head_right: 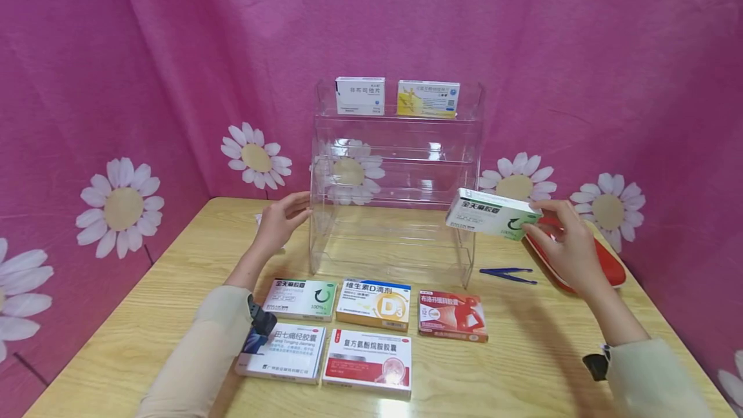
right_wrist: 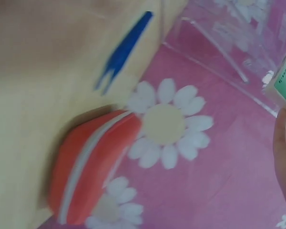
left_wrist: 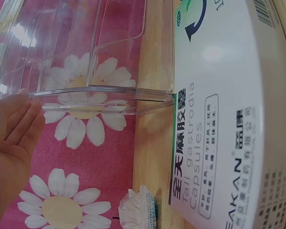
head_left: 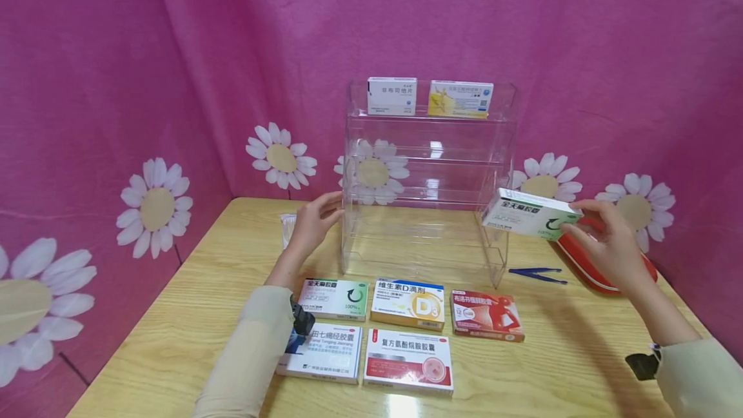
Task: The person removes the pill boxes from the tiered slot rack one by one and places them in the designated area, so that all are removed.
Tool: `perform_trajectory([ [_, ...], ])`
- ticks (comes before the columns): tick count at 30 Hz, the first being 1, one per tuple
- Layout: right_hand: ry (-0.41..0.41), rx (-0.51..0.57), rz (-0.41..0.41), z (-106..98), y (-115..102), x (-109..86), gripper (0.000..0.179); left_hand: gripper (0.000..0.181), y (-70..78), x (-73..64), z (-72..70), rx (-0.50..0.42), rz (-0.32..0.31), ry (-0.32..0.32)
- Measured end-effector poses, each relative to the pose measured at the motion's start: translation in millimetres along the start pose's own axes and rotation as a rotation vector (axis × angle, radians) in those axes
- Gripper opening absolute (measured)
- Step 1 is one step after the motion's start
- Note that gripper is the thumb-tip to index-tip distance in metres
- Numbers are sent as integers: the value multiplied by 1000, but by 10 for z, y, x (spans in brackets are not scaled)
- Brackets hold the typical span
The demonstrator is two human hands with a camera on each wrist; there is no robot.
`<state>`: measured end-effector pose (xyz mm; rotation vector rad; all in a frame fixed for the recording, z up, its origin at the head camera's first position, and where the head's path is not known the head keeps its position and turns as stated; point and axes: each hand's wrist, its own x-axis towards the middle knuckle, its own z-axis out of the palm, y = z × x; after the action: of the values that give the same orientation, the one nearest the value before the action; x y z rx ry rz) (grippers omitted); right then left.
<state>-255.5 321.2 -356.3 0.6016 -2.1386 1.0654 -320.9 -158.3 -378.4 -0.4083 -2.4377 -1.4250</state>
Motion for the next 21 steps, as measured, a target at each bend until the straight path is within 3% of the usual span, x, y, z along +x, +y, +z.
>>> perform_trajectory([
  [3, -29, -4, -8, -77, 78, -149, 48, 40, -7, -5, 2, 4, -13, 1],
  [10, -110, -80, 85, -278, 216, -478, 46, 40, 5, -10, 0, 11, -4, -1],
  [14, -156, -36, 106, -369, 297, -661, 44, 40, 3, -5, -1, 13, -1, -4],
  [21, -200, -18, 74, -469, 410, -892, 40, 40, 1, -12, -5, 15, -7, -8],
])
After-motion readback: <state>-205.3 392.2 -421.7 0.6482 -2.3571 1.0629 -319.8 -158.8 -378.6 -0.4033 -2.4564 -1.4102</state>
